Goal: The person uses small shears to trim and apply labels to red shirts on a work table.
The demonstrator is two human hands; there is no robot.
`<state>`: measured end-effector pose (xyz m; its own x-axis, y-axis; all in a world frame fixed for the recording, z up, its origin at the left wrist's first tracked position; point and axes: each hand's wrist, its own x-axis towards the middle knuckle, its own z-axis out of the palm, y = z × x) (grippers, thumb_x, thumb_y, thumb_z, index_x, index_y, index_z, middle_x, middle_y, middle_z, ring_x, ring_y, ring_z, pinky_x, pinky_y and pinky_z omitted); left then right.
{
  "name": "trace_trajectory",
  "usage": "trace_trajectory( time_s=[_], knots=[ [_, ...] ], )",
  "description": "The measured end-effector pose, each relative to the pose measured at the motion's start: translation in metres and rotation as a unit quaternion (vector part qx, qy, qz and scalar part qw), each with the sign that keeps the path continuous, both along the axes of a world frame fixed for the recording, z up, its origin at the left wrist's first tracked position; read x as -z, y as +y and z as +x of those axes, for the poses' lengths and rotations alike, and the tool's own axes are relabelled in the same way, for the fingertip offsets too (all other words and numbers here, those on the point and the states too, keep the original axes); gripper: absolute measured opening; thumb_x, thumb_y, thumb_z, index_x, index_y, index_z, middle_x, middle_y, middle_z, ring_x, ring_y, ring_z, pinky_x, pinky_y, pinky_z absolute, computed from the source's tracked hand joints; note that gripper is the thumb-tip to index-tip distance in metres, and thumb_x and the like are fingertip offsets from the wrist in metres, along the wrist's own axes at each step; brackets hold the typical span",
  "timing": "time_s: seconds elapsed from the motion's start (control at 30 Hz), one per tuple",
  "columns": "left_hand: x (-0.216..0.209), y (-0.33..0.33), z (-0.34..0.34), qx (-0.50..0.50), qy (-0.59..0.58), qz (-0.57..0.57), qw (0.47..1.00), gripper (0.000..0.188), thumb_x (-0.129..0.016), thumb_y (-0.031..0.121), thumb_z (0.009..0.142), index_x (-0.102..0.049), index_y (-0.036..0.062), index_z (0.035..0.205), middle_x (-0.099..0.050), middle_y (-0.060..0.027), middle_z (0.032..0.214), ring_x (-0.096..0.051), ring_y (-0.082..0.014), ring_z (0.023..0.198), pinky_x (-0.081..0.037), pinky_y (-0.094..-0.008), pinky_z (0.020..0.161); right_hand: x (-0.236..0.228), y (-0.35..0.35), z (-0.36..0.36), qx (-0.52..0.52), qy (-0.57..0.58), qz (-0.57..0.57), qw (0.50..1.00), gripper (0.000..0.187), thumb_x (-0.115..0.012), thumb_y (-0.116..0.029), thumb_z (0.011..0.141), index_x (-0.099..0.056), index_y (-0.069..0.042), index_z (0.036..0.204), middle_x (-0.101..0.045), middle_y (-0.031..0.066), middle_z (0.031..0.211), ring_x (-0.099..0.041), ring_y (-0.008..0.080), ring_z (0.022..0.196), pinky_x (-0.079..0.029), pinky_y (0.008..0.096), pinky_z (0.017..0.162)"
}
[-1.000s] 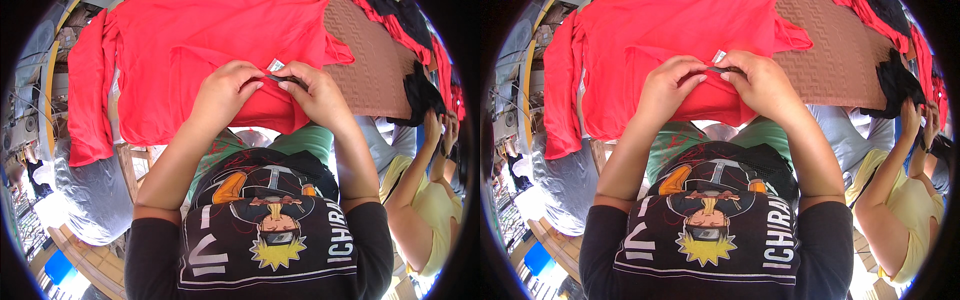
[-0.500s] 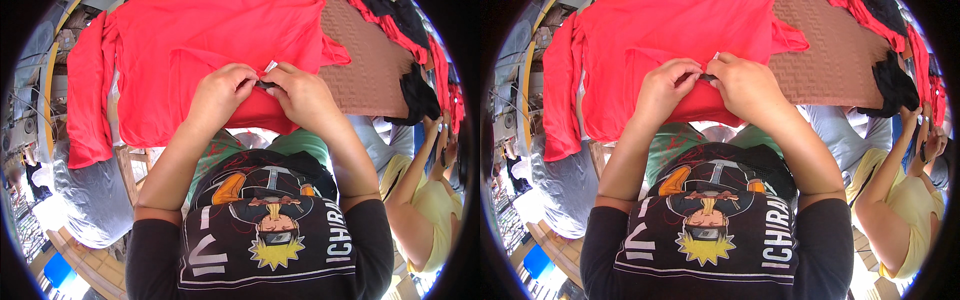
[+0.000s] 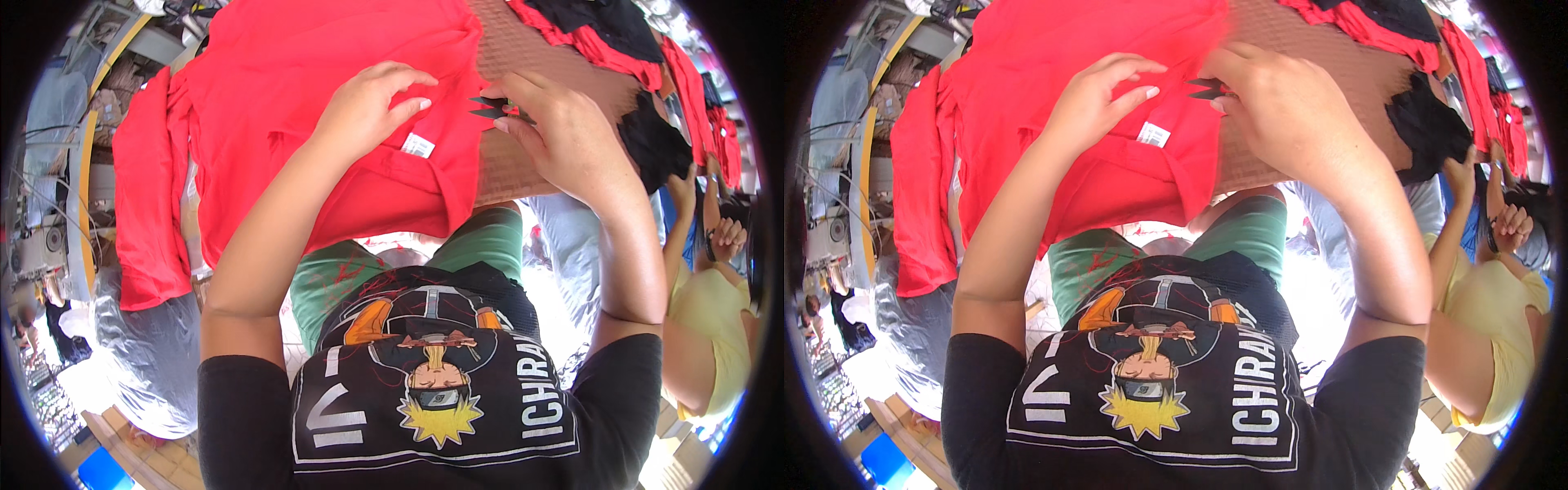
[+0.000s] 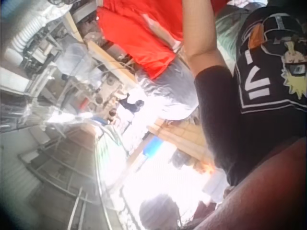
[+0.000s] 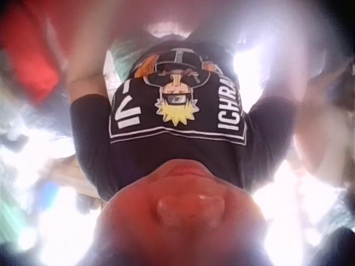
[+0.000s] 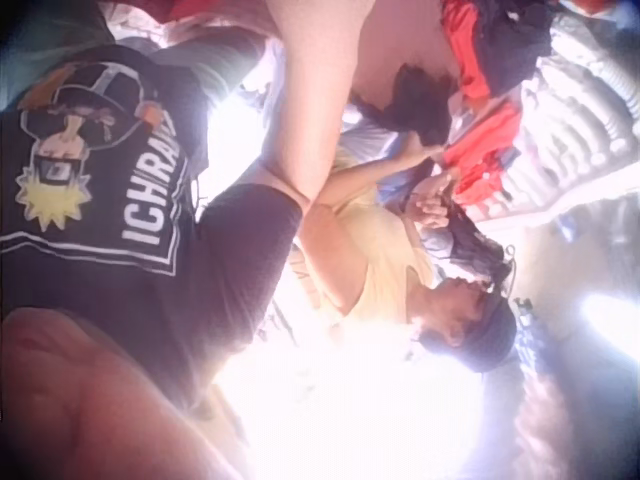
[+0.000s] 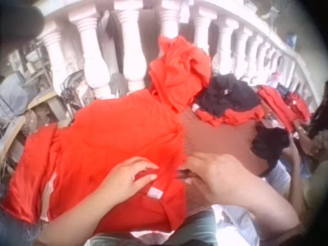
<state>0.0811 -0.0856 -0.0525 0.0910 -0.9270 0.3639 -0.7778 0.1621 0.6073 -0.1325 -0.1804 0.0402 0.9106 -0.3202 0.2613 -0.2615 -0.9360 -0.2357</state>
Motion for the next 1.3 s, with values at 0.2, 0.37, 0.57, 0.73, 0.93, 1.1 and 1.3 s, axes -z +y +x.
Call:
trace_trajectory(
  time_s=[0.2, 0.37, 0.57, 0.73, 0.93, 1.1, 1.3],
  knots=[
    [0.043, -0.037, -0.011, -0.089, -0.051, 0.045, 0.994, 0.028, -0.067, 0.022, 0.083, -0.066, 0.0144, 0.111, -0.065, -0.0071, 0.102, -0.061, -0.0259, 0.095, -0.049, -0.0367, 0.083, -0.06, -0.003, -0.026, 0.02, 0.052, -0.092, 0.994, 0.027, -0.06, -0.004, 0.08, -0.059, -0.003, 0.107, -0.063, 0.0138, 0.097, -0.063, 0.0306, 0.088, -0.049, 0.0382, 0.076],
    [0.022, -0.032, -0.012, -0.095, 0.035, 0.084, 0.991, 0.02, -0.066, 0.019, 0.086, -0.067, 0.0099, 0.104, -0.066, -0.0057, 0.091, -0.062, -0.0201, 0.086, -0.049, -0.0318, 0.079, -0.118, -0.029, -0.106, 0.122, -0.114, 0.085, 0.982, 0.03, -0.059, -0.011, 0.089, -0.06, -0.001, 0.117, -0.065, 0.005, 0.103, -0.06, 0.0129, 0.088, -0.045, 0.0269, 0.078],
    [-0.071, 0.072, -0.006, 0.087, 0.266, 0.128, 0.951, 0.013, -0.064, 0.012, 0.088, -0.063, -0.0001, 0.093, -0.064, -0.0034, 0.086, -0.059, -0.0097, 0.084, -0.047, -0.0261, 0.072, -0.059, -0.024, -0.124, 0.164, -0.115, 0.256, 0.946, 0.029, -0.058, -0.008, 0.091, -0.057, -0.001, 0.119, -0.06, 0.0012, 0.103, -0.053, 0.0075, 0.093, -0.039, 0.0204, 0.079],
    [-0.115, 0.134, -0.015, 0.127, 0.133, 0.181, 0.966, 0.005, -0.066, 0.004, 0.083, -0.063, 0.0, 0.085, -0.063, -0.0058, 0.082, -0.061, -0.0133, 0.078, -0.047, -0.0252, 0.07, -0.028, -0.024, -0.069, 0.044, -0.026, 0.206, 0.977, 0.028, -0.06, -0.005, 0.088, -0.058, 0.002, 0.115, -0.061, 0.0058, 0.098, -0.055, 0.0113, 0.09, -0.042, 0.0252, 0.08],
    [-0.105, 0.139, -0.026, 0.047, 0.189, 0.12, 0.973, 0.005, -0.067, 0.003, 0.082, -0.064, -0.0002, 0.084, -0.063, -0.0064, 0.081, -0.061, -0.0136, 0.076, -0.047, -0.0262, 0.069, 0.016, -0.012, -0.003, -0.005, -0.085, 0.095, 0.992, 0.025, -0.063, -0.01, 0.084, -0.061, -0.003, 0.108, -0.065, 0.0163, 0.1, -0.063, 0.0346, 0.09, -0.05, 0.0396, 0.074],
    [-0.095, 0.13, -0.031, 0.087, 0.251, 0.072, 0.961, 0.004, -0.066, 0.002, 0.082, -0.065, 0.0, 0.084, -0.063, -0.0068, 0.082, -0.06, -0.0135, 0.076, -0.046, -0.0264, 0.069, 0.053, -0.003, 0.026, 0.018, -0.129, 0.019, 0.991, 0.023, -0.063, -0.01, 0.081, -0.061, -0.007, 0.104, -0.064, 0.0131, 0.095, -0.063, 0.0337, 0.088, -0.05, 0.0438, 0.073],
    [-0.097, 0.129, -0.037, 0.088, 0.246, 0.074, 0.962, 0.005, -0.07, 0.005, 0.079, -0.066, 0.0021, 0.079, -0.064, -0.008, 0.084, -0.06, -0.0142, 0.074, -0.046, -0.0257, 0.067, 0.063, -0.006, 0.051, 0.03, -0.164, -0.046, 0.985, 0.019, -0.064, -0.013, 0.081, -0.062, -0.009, 0.099, -0.064, 0.0128, 0.092, -0.063, 0.0331, 0.085, -0.051, 0.0448, 0.071]
  ],
)
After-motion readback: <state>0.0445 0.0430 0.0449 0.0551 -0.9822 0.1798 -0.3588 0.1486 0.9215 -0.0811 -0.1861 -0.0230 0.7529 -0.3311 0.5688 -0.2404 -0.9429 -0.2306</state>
